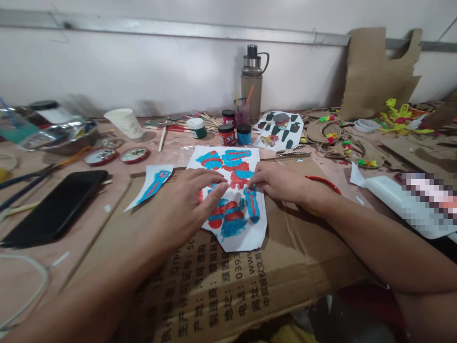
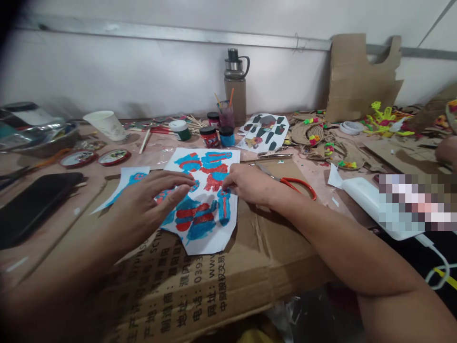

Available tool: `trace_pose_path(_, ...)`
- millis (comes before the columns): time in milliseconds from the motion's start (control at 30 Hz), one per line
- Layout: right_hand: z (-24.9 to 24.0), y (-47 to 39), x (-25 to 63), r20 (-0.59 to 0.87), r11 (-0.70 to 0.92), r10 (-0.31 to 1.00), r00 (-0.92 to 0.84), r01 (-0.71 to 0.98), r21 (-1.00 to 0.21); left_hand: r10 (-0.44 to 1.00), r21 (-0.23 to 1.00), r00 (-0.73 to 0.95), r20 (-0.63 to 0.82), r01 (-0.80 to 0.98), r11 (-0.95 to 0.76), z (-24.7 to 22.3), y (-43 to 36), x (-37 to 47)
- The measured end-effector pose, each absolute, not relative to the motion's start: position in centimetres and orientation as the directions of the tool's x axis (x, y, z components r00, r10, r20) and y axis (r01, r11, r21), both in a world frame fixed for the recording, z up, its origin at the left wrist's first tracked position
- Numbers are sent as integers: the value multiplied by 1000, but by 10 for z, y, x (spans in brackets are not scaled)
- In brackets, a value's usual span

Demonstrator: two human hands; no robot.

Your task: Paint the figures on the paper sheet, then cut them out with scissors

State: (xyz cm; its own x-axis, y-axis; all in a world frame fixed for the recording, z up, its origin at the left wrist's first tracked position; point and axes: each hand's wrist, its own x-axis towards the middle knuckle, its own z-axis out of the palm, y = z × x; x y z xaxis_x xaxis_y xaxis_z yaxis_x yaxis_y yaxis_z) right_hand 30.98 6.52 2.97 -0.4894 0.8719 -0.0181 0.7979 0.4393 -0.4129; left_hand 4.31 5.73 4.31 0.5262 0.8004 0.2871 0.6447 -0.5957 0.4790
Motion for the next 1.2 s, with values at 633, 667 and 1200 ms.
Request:
trace_pose_path(633, 28, 60, 307, 32, 658, 751, -659, 743, -125, 879, 661, 383, 283, 586, -468, 43, 69, 41)
trace_pose_path(667, 28, 60, 308, 75, 665, 746, -662, 732, -147, 882, 665, 378, 281, 586, -464, 42, 69, 41)
trace_pose_path(1200, 33, 63, 314, 421, 639, 761, -494, 684, -352, 902, 654, 325, 284, 622, -430, 39, 75, 42)
